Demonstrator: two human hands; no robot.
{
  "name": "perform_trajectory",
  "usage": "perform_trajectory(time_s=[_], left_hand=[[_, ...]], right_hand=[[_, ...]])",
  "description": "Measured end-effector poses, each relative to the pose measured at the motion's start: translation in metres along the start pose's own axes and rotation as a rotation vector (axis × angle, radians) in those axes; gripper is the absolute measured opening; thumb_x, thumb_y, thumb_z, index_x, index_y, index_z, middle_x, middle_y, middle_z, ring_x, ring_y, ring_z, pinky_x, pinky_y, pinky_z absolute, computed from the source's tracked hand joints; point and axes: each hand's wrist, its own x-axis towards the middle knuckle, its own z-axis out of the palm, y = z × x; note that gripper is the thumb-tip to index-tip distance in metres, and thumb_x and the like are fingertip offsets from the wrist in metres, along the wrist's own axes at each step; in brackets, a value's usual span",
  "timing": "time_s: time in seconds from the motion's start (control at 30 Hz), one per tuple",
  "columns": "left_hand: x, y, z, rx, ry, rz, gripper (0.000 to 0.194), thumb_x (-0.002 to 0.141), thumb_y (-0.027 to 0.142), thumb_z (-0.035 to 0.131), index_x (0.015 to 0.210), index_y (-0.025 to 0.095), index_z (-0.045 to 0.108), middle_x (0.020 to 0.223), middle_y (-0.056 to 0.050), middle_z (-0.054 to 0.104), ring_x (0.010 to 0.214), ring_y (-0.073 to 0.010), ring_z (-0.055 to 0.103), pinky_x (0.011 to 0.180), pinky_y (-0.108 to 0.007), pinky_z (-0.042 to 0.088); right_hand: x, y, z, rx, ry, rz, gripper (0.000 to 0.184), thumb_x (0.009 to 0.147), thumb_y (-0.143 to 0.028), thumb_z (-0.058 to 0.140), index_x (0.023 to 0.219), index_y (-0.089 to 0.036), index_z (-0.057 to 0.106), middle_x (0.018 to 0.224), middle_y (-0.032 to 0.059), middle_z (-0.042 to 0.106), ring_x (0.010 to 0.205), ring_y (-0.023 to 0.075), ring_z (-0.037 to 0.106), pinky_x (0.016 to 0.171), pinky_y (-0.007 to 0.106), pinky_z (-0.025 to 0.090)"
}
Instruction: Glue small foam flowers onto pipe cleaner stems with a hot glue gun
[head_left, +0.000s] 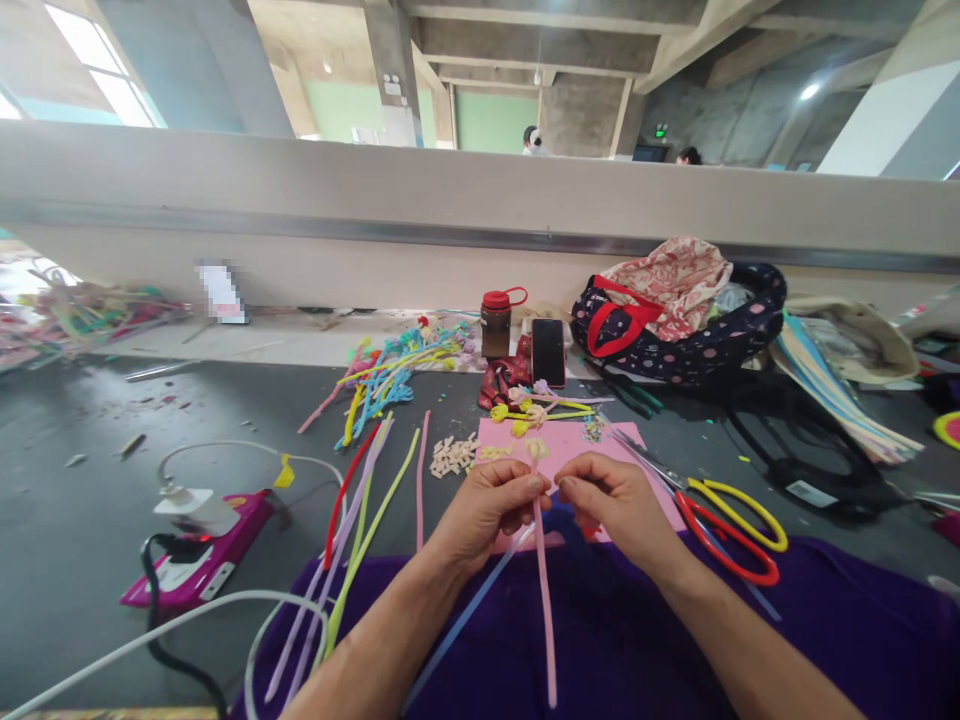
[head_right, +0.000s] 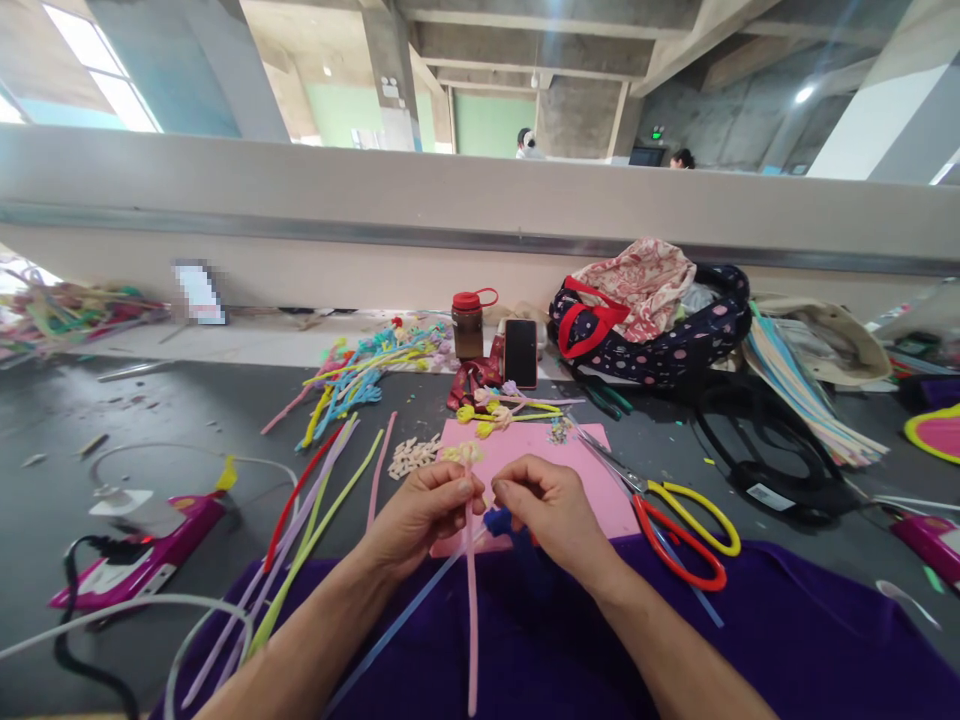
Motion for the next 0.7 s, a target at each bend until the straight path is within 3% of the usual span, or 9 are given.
perform_trajectory(time_s=[0.23, 0.7], left_hand=[[-0.0007, 0.0005, 0.0044, 0.060, -0.043, -0.024, 0.022, 0.068, 0.030, 0.068, 0.063, 0.011, 0.058, 0.065, -0.006, 0.067, 0.041, -0.0040, 0.045, 0.036, -0.016, 0.023], [0.0021, -0.0030, 0.0066, 0.101, -0.047, -0.059, 0.022, 0.067, 0.031, 0.069, 0.061, 0.012, 0.059, 0.062, -0.005, 0.067, 0.037, -0.0033, 0.044, 0.033, -0.015, 0.022]], right_hand=[[0.0045, 0.0029, -0.0034, 0.131, 0.092, 0.007, 0.015, 0.076, -0.029, 0.060, 0.080, -0.016, 0.063, 0.063, -0.0020, 0.060, 0.043, 0.0063, 0.047, 0.041, 0.019, 0.037], [0.0050, 0.0012, -0.0024, 0.195, 0.091, 0.012, 0.013, 0.074, -0.028, 0.063, 0.072, -0.015, 0.062, 0.058, -0.0034, 0.059, 0.040, 0.0053, 0.047, 0.039, 0.017, 0.035]])
